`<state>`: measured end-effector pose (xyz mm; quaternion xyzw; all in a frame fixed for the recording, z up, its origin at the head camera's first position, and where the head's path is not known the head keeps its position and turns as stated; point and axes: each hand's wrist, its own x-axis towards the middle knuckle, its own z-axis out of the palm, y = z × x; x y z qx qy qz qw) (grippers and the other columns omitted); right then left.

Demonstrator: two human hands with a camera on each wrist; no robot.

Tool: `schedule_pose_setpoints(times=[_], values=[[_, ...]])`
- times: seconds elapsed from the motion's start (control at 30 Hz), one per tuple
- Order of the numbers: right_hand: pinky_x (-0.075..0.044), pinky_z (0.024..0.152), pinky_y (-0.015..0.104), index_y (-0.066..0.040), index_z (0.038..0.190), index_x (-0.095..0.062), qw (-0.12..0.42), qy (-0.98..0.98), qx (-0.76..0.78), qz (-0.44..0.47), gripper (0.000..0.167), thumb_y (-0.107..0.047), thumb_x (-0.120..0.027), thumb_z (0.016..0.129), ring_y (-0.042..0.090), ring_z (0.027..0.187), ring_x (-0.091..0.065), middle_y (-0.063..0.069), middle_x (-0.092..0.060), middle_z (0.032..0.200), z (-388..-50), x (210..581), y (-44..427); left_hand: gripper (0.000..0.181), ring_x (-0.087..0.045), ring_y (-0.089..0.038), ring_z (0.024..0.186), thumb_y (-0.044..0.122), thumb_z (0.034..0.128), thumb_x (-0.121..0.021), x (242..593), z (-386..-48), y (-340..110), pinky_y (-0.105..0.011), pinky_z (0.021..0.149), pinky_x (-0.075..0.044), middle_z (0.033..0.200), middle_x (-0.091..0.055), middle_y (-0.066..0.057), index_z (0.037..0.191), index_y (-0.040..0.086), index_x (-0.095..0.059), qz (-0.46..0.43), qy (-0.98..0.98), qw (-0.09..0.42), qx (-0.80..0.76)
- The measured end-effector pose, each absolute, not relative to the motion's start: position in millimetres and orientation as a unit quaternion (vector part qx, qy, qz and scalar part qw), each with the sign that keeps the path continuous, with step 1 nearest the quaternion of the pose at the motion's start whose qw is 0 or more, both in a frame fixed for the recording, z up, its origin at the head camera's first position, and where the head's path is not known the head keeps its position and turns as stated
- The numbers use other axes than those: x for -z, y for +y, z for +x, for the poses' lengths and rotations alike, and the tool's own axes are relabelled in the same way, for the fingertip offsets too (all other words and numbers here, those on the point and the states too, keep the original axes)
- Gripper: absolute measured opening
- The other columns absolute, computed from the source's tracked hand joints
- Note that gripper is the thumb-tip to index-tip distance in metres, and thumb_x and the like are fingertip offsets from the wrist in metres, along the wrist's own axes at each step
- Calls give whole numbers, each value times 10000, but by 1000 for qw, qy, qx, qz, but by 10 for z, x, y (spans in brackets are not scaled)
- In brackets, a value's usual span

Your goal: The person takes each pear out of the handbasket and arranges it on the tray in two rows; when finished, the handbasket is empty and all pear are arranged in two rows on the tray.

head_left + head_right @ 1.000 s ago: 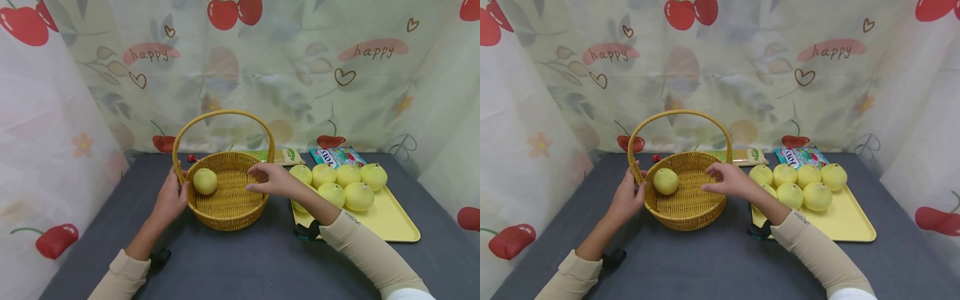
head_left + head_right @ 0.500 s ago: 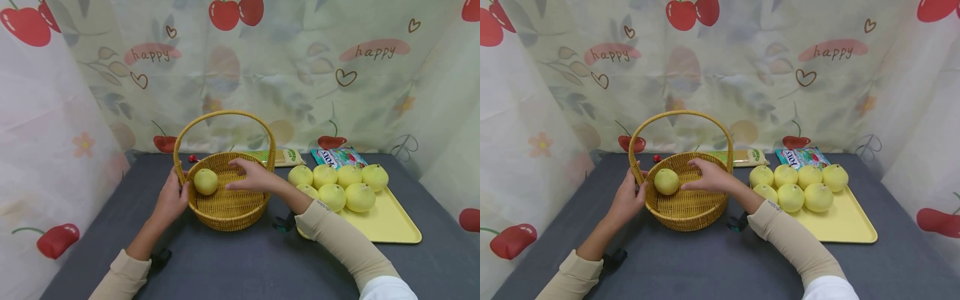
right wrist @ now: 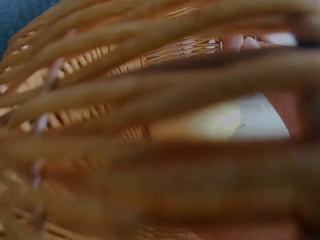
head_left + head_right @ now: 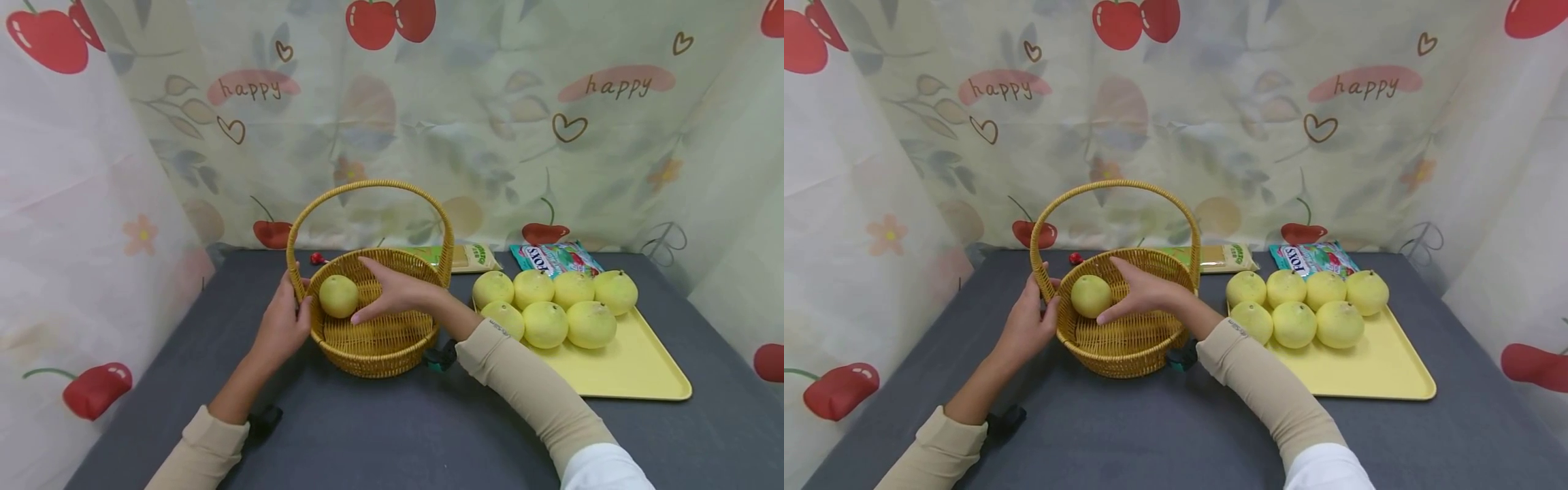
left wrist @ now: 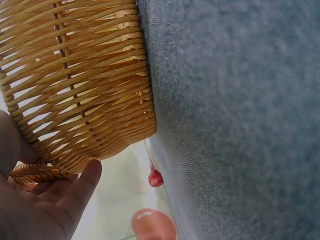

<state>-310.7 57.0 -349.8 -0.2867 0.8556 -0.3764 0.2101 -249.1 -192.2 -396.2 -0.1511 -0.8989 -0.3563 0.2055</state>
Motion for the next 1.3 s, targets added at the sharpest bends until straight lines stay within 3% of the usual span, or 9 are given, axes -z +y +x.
schedule_pose_setpoints(times=[0.4, 0.53, 0.63, 0.73, 0.87, 1.03, 1.17, 1.3], values=[[-254, 1151, 470, -216, 1624, 53, 238, 828, 396, -318, 1222, -384, -845, 813, 246, 1498, -162, 36, -7, 1673, -3123, 3662, 374, 637, -581, -381, 1087, -15, 994, -541, 3950, -2509, -1914, -527, 850, -487, 1266, -552, -243, 1549, -42, -230, -165, -891, 225, 358], [-333, 1101, 451, -182, 1629, -12, 233, 830, 391, -322, 1151, -382, -822, 836, 252, 1425, -324, 82, -152, 1645, -3112, 3716, 320, 630, -591, -376, 1064, -3, 995, -542, 3965, -2504, -1925, -521, 828, -495, 1262, -557, -236, 1545, -45, -236, -166, -891, 227, 357], [-421, 1007, 405, -152, 1602, -131, 214, 832, 395, -326, 1048, -377, -817, 842, 223, 1270, -479, 99, -343, 1520, -3112, 3716, 300, 631, -586, -381, 1080, -1, 997, -541, 3958, -2496, -1934, -530, 841, -492, 1264, -554, -236, 1547, -38, -235, -162, -891, 226, 359], [-466, 922, 368, -124, 1519, -249, 189, 834, 398, -331, 910, -354, -817, 846, 202, 1141, -544, 107, -428, 1394, -3132, 3718, 297, 634, -571, -386, 1126, 2, 1003, -532, 3957, -2498, -1935, -541, 879, -479, 1273, -550, -239, 1555, -29, -222, -157, -894, 219, 357], [-478, 900, 343, -76, 1465, -363, 150, 839, 387, -351, 794, -291, -820, 852, 206, 1137, -515, 127, -433, 1356, -3163, 3738, 276, 640, -563, -389, 1140, -2, 1002, -529, 3971, -2496, -1931, -544, 891, -472, 1282, -547, -250, 1558, -32, -214, -153, -896, 212, 360], [-483, 848, 324, -105, 1388, -488, 117, 853, 346, -372, 682, -214, -852, 821, 217, 1071, -461, 115, -427, 1233, -3153, 3747, 233, 644, -583, -381, 1086, -1, 1000, -532, 3977, -2490, -1927, -530, 845, -484, 1283, -553, -247, 1559, -27, -216, -154, -894, 212, 363], [-486, 814, 327, -85, 1274, -445, 117, 852, 340, -380, 664, -192, -879, 784, 207, 1012, -527, 100, -489, 1178, -3116, 3733, 215, 643, -591, -375, 1052, 0, 1001, -528, 3970, -2493, -1921, -514, 810, -487, 1285, -555, -241, 1561, -23, -215, -155, -893, 216, 363], [-500, 792, 303, -73, 1399, -419, 118, 853, 316, -399, 739, -238, -846, 819, 175, 992, -571, 77, -534, 1208, -3080, 3740, 211, 639, -591, -383, 1057, -4, 999, -527, 3965, -2492, -1918, -522, 814, -489, 1282, -554, -255, 1558, -27, -219, -156, -893, 215, 363]])
